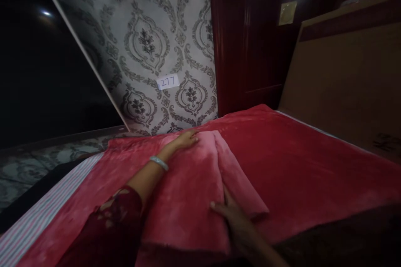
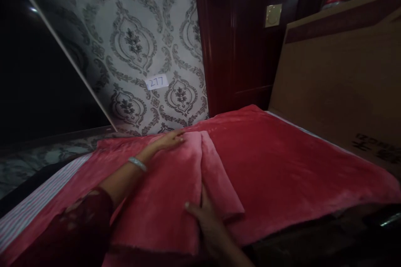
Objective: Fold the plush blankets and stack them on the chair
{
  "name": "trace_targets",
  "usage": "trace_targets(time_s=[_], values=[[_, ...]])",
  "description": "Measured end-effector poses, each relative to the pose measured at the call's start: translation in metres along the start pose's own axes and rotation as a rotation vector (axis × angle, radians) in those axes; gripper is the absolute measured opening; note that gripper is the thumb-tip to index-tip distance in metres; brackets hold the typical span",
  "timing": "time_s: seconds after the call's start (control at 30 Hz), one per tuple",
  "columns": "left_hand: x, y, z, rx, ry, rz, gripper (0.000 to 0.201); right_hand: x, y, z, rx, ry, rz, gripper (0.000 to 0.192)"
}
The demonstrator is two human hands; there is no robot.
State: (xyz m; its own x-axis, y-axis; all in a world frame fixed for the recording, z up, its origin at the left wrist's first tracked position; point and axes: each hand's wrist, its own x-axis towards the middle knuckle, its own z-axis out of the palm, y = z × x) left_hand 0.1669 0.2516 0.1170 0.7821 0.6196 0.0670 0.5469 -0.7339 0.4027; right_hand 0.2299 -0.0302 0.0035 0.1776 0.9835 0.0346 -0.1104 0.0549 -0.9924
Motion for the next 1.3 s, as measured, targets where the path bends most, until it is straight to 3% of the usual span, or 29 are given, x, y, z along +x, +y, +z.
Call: trace_targets(time_s=[0.07,0.17,0.23,0.33,0.5,0.67,0.87,1.0,1.2,1.3], values=[[0.033,0.005,0.009,0.053,-0.061,0.004,0.052,-0.001,0.002,-0.002,0.059,-0.026,0.044,0.078],[0.072,0.01,0.024,0.066,-0.117,-0.015,0.045,0.001,-0.002,-0.003,0.36,-0.025,0.118,0.084],[0.089,0.009,0.031,0.066,-0.153,-0.042,0.033,0.003,-0.007,-0.004,0.505,-0.032,0.116,0.086],[0.101,0.003,0.034,0.044,-0.184,-0.084,0.016,0.005,-0.014,-0.005,0.553,-0.05,0.089,0.086],[0.112,0.0,0.021,-0.056,-0.109,-0.107,0.013,0.005,-0.033,-0.018,0.488,-0.045,0.108,0.086],[0.132,0.012,0.026,-0.11,-0.011,-0.121,0.011,0.011,-0.04,-0.054,0.377,0.077,0.074,0.083],[0.14,0.016,0.054,-0.081,-0.063,-0.157,0.009,0.002,-0.005,-0.081,0.319,0.128,0.157,0.091],[0.142,0.013,0.052,-0.067,-0.096,-0.162,0.015,-0.002,-0.005,-0.087,0.259,0.196,0.08,0.086],[0.153,0.009,0.047,0.011,-0.204,-0.18,0.022,-0.004,0.005,-0.102,-0.041,0.225,0.005,0.073],[0.162,0.007,0.048,0.032,-0.256,-0.193,0.035,-0.016,0.01,-0.104,-0.163,0.251,-0.023,0.066]])
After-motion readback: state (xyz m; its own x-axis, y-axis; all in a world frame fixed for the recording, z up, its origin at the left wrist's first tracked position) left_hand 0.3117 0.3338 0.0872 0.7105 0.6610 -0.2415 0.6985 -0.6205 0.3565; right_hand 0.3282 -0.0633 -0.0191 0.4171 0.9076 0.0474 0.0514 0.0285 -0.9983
